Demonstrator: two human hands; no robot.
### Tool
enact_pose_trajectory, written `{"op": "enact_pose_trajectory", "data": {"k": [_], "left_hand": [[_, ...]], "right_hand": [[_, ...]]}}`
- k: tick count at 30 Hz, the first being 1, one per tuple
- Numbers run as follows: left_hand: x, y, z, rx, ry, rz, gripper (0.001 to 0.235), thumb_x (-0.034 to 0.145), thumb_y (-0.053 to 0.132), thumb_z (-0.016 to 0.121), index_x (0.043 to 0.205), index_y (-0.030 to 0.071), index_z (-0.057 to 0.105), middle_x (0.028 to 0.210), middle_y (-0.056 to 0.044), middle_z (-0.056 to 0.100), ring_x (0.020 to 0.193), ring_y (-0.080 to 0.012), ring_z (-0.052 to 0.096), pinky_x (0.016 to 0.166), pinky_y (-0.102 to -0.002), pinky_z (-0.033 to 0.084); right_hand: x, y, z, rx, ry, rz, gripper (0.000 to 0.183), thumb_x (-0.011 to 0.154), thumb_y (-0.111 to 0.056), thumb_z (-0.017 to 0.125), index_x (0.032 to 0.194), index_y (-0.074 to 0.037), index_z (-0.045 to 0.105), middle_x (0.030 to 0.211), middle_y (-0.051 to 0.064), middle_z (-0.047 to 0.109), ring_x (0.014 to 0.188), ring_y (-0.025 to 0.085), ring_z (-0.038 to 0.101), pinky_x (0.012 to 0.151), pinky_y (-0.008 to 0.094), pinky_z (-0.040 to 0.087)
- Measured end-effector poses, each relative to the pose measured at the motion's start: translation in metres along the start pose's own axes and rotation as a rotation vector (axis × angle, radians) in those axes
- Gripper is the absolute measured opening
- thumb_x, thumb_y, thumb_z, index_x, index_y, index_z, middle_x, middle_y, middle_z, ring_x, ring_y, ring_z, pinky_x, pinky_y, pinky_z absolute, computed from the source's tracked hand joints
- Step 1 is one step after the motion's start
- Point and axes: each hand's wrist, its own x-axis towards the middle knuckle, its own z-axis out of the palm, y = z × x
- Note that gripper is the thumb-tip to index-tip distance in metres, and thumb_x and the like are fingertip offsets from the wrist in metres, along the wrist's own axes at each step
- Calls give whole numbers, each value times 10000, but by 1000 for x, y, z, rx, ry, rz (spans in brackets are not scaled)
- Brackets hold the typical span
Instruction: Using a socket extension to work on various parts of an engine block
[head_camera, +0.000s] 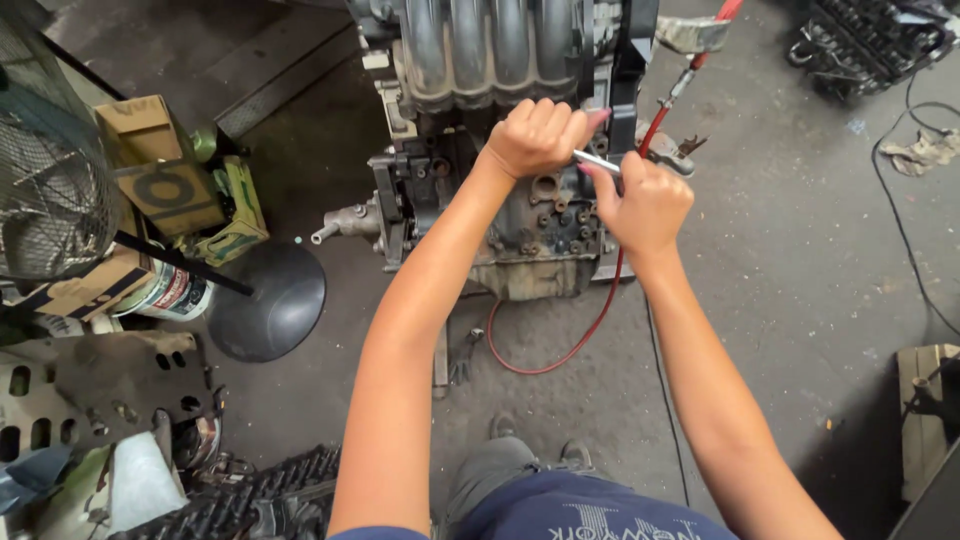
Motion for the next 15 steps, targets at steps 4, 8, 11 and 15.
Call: {"op": "enact_pose_trajectory", "data": {"k": [4, 8, 11, 15], "left_hand": [[1, -7, 10, -99, 30, 61, 510, 960, 399, 634, 598, 223, 320, 531, 53, 263, 456, -108, 275, 471, -263, 192], [10, -13, 17, -136, 87, 138, 513, 981, 399, 607, 603, 224, 308, 536, 67, 269, 461, -96, 264, 471, -254, 179], [12, -16, 24, -173, 119, 181, 527, 989, 383, 606, 589, 228, 298, 530, 73, 259, 466, -88, 246, 470, -253, 164], [13, -16, 32, -223, 176, 229, 544, 991, 374, 614, 576, 227, 294, 511, 79, 251, 464, -77, 223, 476, -247, 149]], "right_hand": [[-11, -8, 8, 8, -25, 123, 629, 995, -602, 659, 660, -148, 381, 503, 35, 425, 427, 285, 441, 421, 402, 304], [-16, -15, 12, -5, 9, 210, 611, 994, -595, 652, 668, -155, 381, 516, 29, 448, 438, 318, 455, 415, 415, 305], [-20, -18, 16, -12, 20, 257, 604, 995, -603, 638, 673, -163, 379, 516, 9, 450, 432, 306, 449, 410, 407, 300], [-23, -25, 16, -61, 31, 287, 592, 1024, -601, 564, 686, -158, 361, 507, 4, 407, 399, 273, 412, 388, 380, 272]]}}
